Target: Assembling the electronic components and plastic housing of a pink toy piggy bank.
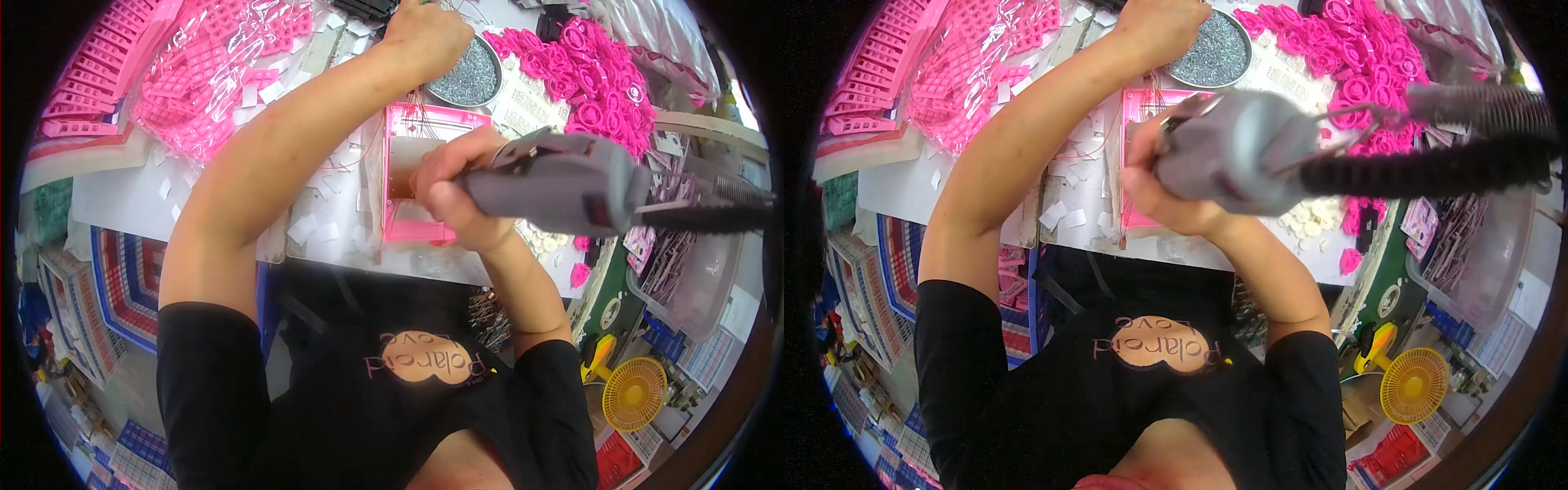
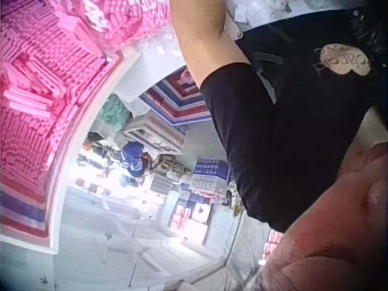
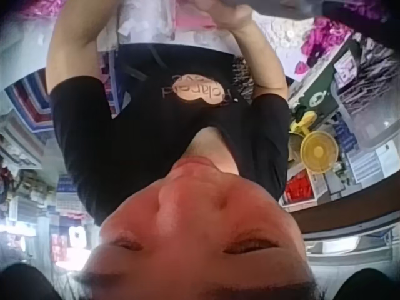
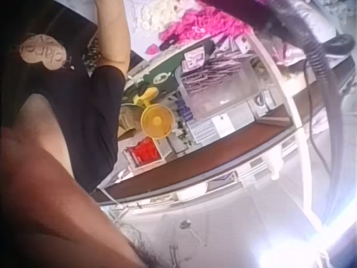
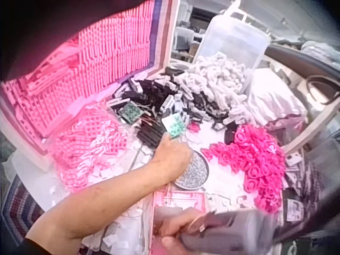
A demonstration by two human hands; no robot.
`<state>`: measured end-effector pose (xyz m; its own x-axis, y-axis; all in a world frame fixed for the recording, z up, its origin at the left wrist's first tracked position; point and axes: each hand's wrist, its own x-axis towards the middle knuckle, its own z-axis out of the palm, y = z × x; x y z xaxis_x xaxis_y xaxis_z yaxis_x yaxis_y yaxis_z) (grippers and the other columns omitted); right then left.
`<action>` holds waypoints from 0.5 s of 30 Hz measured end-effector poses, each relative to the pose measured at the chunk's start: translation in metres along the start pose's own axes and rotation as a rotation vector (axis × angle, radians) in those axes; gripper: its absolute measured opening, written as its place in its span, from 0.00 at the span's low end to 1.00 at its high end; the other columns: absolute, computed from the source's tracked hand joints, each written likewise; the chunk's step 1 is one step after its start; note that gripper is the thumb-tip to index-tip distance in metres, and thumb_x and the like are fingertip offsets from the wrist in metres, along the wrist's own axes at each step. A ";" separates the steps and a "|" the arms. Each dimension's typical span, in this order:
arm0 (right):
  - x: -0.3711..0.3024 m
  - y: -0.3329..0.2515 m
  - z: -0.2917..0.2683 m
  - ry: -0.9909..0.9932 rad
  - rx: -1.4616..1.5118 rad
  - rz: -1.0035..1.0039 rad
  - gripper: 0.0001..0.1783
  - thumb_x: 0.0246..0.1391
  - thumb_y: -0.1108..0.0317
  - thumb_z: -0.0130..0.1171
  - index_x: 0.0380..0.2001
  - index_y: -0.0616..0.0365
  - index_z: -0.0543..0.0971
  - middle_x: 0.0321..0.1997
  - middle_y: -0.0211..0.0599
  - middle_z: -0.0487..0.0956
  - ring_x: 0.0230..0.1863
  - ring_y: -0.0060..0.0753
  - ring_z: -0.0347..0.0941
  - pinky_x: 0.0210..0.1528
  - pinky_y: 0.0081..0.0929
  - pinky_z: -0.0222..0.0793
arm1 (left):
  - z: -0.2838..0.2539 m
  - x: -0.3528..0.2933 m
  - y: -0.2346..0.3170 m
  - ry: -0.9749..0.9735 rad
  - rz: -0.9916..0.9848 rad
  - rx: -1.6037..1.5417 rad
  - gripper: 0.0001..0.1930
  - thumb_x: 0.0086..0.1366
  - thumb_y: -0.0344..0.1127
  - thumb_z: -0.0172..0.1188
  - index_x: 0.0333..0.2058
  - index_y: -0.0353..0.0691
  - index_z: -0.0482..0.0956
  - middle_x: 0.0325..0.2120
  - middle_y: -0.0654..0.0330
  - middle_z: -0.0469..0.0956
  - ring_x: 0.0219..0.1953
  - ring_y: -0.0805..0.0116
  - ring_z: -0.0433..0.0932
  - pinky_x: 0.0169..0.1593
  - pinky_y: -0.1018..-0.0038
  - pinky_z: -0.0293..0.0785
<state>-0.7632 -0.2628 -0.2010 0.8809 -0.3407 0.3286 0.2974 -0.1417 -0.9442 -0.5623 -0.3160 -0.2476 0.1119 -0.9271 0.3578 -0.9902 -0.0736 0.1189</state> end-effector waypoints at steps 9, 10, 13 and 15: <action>0.014 -0.052 -0.018 0.120 0.426 -0.209 0.16 0.60 0.68 0.60 0.43 0.58 0.64 0.18 0.30 0.67 0.18 0.23 0.63 0.23 0.28 0.64 | -0.089 -0.114 0.035 0.025 0.105 -0.374 0.06 0.62 0.40 0.64 0.30 0.46 0.80 0.27 0.64 0.79 0.34 0.62 0.77 0.50 0.59 0.61; 0.014 -0.052 -0.014 0.126 0.437 -0.201 0.16 0.60 0.67 0.61 0.43 0.58 0.64 0.19 0.31 0.68 0.19 0.24 0.64 0.24 0.28 0.65 | -0.091 -0.131 0.043 0.020 0.083 -0.427 0.05 0.62 0.39 0.64 0.30 0.47 0.80 0.28 0.66 0.80 0.35 0.64 0.77 0.49 0.58 0.61; 0.011 -0.051 -0.002 0.143 0.463 -0.160 0.17 0.60 0.68 0.62 0.43 0.58 0.64 0.20 0.31 0.69 0.21 0.25 0.66 0.27 0.29 0.68 | -0.089 -0.167 0.059 -0.026 -0.026 -0.639 0.03 0.60 0.36 0.67 0.31 0.48 0.81 0.30 0.68 0.82 0.35 0.67 0.78 0.48 0.59 0.59; 0.010 -0.048 -0.002 0.113 0.445 -0.146 0.16 0.61 0.67 0.61 0.44 0.57 0.65 0.20 0.30 0.70 0.21 0.25 0.67 0.28 0.29 0.68 | -0.087 -0.179 0.062 -0.050 -0.103 -0.736 0.05 0.58 0.32 0.69 0.33 0.48 0.83 0.30 0.69 0.83 0.34 0.68 0.78 0.48 0.61 0.58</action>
<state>-0.7689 -0.2611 -0.1525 0.7800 -0.4494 0.4354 0.5654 0.2080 -0.7982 -0.6366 -0.1221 -0.2235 0.1796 -0.9458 0.2706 -0.6610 0.0877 0.7452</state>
